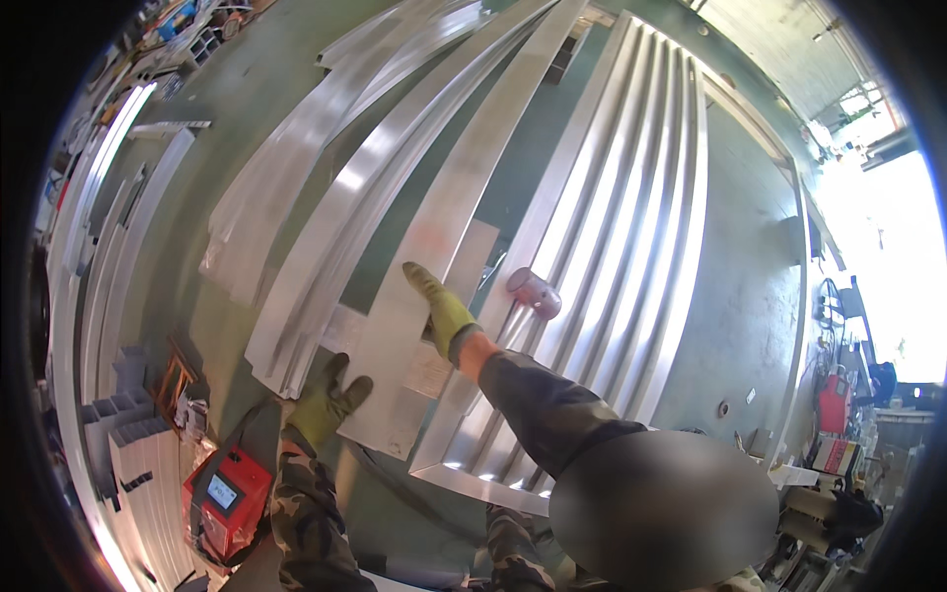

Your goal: The person positions long aluminum strips onto a metal frame and welds them in place using a handheld welding torch. After welding, the person uses an angle grinder to smooth the welded seams. The task is repeated for multiple strips.

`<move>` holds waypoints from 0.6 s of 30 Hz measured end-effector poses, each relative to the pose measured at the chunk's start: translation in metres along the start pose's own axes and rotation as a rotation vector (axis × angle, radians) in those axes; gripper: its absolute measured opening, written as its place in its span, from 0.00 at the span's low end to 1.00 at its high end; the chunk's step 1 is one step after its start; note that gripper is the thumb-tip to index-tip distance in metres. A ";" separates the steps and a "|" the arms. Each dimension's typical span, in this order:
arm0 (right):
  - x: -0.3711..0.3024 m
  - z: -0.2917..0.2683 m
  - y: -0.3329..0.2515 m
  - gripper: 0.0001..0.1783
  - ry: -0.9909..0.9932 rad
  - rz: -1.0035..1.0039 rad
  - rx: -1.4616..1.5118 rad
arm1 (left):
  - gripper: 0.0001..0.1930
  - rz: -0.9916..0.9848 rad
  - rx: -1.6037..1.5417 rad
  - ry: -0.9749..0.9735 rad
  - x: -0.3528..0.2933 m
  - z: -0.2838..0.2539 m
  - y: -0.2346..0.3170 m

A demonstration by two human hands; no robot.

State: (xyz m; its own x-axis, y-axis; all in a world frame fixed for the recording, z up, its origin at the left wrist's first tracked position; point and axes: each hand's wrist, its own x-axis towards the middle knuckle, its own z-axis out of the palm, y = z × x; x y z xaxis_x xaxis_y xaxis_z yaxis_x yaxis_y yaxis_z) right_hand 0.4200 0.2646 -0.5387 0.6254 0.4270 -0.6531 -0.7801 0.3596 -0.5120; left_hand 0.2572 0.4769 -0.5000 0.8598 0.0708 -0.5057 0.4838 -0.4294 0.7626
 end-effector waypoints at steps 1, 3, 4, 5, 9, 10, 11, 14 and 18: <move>-0.013 -0.006 -0.006 0.33 -0.022 -0.005 0.028 | 0.47 0.032 -0.033 -0.079 -0.001 0.009 0.004; -0.044 -0.015 -0.022 0.30 0.031 -0.017 0.089 | 0.50 0.101 -0.055 -0.228 -0.001 0.033 -0.003; -0.066 -0.028 -0.033 0.29 0.077 -0.030 0.108 | 0.50 0.102 -0.175 -0.270 -0.007 0.054 0.020; -0.080 -0.041 -0.036 0.26 0.068 -0.103 0.089 | 0.51 0.147 -0.204 -0.248 -0.013 0.078 0.025; -0.125 -0.111 -0.058 0.20 0.026 -0.115 0.214 | 0.60 0.069 -0.150 -0.178 -0.038 0.176 0.053; -0.134 -0.121 -0.065 0.22 0.053 -0.108 0.241 | 0.61 0.020 -0.077 -0.209 -0.047 0.179 0.087; -0.142 -0.130 -0.069 0.22 0.046 -0.142 0.203 | 0.61 0.040 -0.188 -0.219 -0.047 0.200 0.087; -0.164 -0.120 -0.081 0.24 0.023 -0.202 0.134 | 0.60 -0.007 -0.268 -0.217 -0.053 0.220 0.093; -0.148 -0.157 -0.065 0.31 0.141 -0.191 0.157 | 0.59 -0.039 -0.228 -0.239 -0.059 0.223 0.095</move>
State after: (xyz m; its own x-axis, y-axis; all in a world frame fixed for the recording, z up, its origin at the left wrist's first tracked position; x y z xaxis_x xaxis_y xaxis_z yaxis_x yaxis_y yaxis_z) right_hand 0.3760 0.0482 -0.4962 0.7436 0.2233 -0.6303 -0.6296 0.5514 -0.5474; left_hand 0.2158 0.2312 -0.4874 0.7902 -0.1418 -0.5962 0.5631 -0.2158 0.7977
